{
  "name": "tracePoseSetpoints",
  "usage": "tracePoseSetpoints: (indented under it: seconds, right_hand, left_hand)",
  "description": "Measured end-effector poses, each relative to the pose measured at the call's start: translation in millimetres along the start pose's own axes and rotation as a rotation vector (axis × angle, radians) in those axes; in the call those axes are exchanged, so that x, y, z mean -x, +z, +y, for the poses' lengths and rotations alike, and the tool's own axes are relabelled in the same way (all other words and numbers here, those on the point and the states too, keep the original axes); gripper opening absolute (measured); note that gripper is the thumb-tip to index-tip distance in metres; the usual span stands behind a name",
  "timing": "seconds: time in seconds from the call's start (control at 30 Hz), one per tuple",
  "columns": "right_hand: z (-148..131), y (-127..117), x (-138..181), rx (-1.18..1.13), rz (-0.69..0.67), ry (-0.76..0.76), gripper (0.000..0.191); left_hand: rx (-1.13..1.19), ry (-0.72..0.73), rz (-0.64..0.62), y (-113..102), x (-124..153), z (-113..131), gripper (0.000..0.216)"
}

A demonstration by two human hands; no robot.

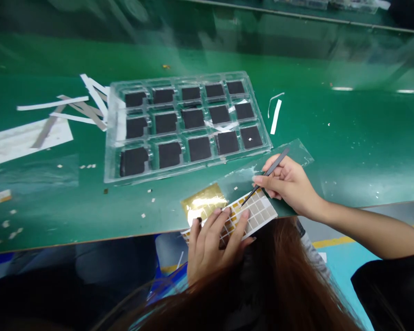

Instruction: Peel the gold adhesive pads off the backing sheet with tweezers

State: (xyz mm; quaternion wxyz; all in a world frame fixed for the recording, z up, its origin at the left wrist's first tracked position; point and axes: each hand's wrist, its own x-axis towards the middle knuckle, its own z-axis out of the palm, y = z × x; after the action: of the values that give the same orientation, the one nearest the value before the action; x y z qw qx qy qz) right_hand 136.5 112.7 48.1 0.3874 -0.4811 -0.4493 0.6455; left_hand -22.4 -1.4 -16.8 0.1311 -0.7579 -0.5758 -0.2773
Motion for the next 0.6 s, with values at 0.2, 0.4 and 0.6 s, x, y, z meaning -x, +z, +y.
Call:
tracePoseSetpoints:
  seconds: [0.2,0.4,0.6]
  right_hand:
    - [2.1,-0.8,-1.4,0.051,-0.054,-0.016,0.031]
    - [-0.2,0.1,-2.4,0.087,-0.09,0.006,0.03]
    - [-0.7,1.8,-2.3,0.111,-0.082,0.008,0.031]
  left_hand:
    - [-0.011,0.08,-0.004,-6.9,0.5,-2.7,0.033]
    - [0.013,0.082,-0.003,-8.1,0.0,-4.6,0.036]
    - [0.023,0.062,0.005,-7.6,-1.2,-3.1,0.033]
